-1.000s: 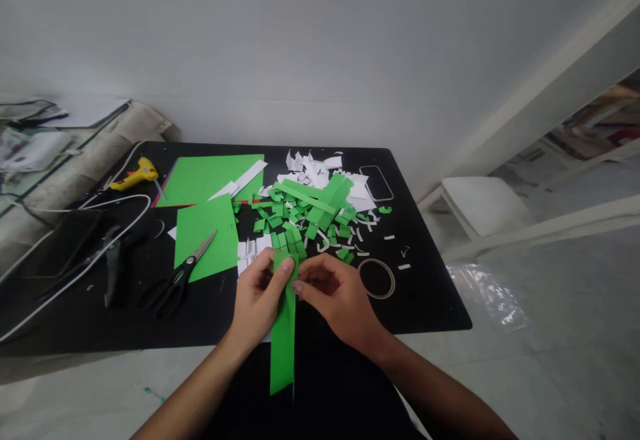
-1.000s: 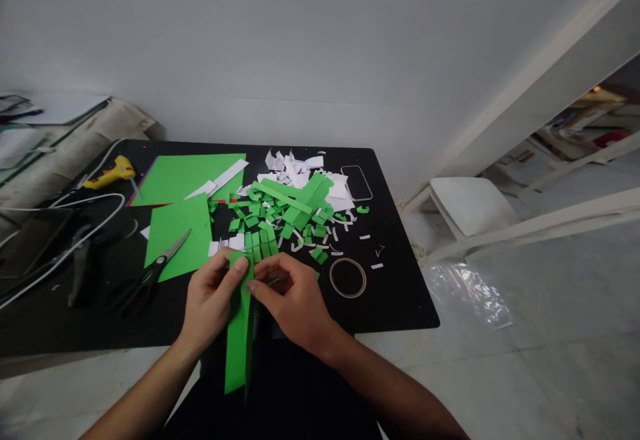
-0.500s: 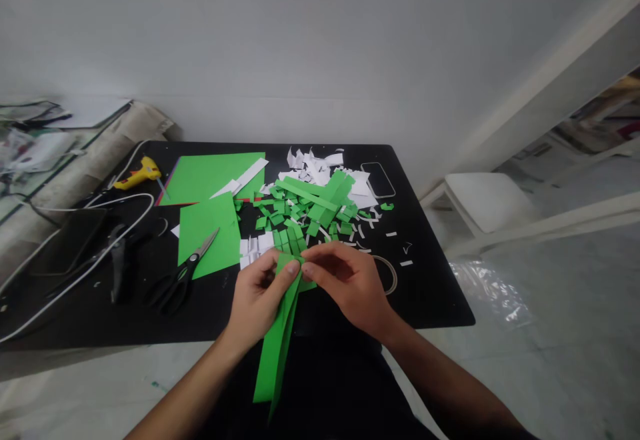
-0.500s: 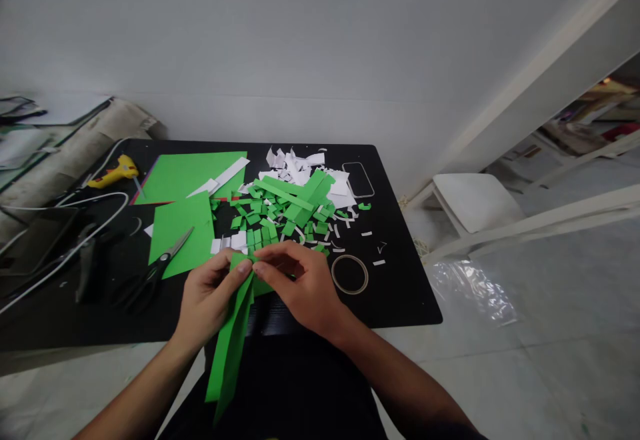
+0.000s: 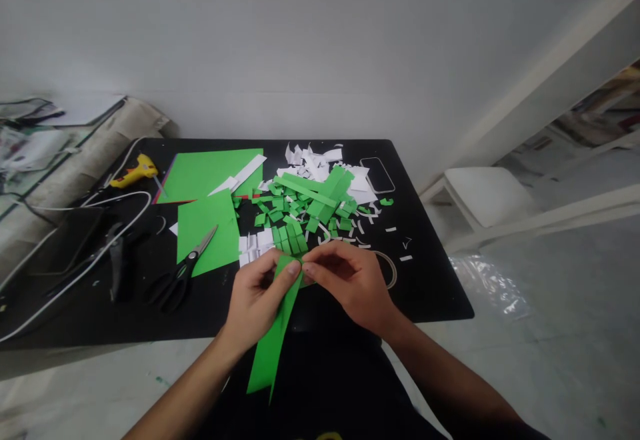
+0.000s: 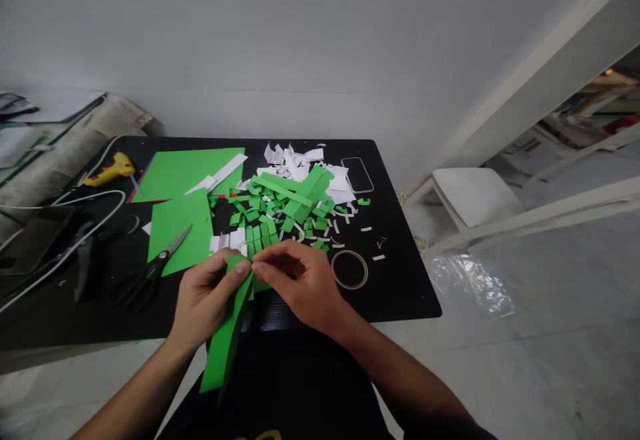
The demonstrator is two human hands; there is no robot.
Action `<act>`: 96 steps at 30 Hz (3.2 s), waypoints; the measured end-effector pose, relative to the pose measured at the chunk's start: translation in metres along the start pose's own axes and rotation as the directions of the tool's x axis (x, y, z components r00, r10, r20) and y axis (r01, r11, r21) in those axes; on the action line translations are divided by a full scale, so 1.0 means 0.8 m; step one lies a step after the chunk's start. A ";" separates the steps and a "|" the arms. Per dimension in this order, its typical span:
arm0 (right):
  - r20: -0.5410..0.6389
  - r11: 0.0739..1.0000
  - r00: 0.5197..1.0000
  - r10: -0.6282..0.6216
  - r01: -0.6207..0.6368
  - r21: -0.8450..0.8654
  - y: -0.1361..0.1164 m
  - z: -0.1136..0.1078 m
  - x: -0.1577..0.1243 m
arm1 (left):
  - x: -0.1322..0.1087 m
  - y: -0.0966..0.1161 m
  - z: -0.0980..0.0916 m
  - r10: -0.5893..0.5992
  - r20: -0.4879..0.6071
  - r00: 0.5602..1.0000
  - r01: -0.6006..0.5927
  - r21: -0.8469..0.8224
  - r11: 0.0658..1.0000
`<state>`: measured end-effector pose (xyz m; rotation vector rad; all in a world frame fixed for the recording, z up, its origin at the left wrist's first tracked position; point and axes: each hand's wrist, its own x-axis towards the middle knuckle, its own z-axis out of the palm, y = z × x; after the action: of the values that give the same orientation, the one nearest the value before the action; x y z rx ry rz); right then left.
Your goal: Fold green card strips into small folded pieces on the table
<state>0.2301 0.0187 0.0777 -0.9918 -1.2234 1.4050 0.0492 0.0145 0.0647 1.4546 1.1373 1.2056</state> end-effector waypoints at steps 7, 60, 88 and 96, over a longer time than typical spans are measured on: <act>0.123 0.999 0.991 -0.043 0.044 -0.003 -0.007 -0.014 0.007 | -0.001 0.001 -0.004 -0.145 0.022 0.989 0.146 -0.061 0.987; 0.125 0.994 0.988 0.085 -0.093 0.059 0.007 -0.009 -0.001 | 0.000 0.000 -0.003 -0.153 0.098 0.983 0.155 -0.010 0.988; 0.044 0.982 0.988 0.146 -0.140 -0.128 -0.002 -0.056 0.003 | -0.001 -0.007 0.001 -0.228 0.342 0.912 0.207 0.095 0.974; -0.229 0.990 0.973 0.027 -0.058 -0.126 -0.014 -0.082 0.003 | 0.007 -0.016 -0.032 -0.291 0.447 0.846 0.265 0.121 0.957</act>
<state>0.2949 0.0327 0.0784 -1.2409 -1.1404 1.2168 0.0231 0.0244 0.0564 1.4547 1.0061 0.5831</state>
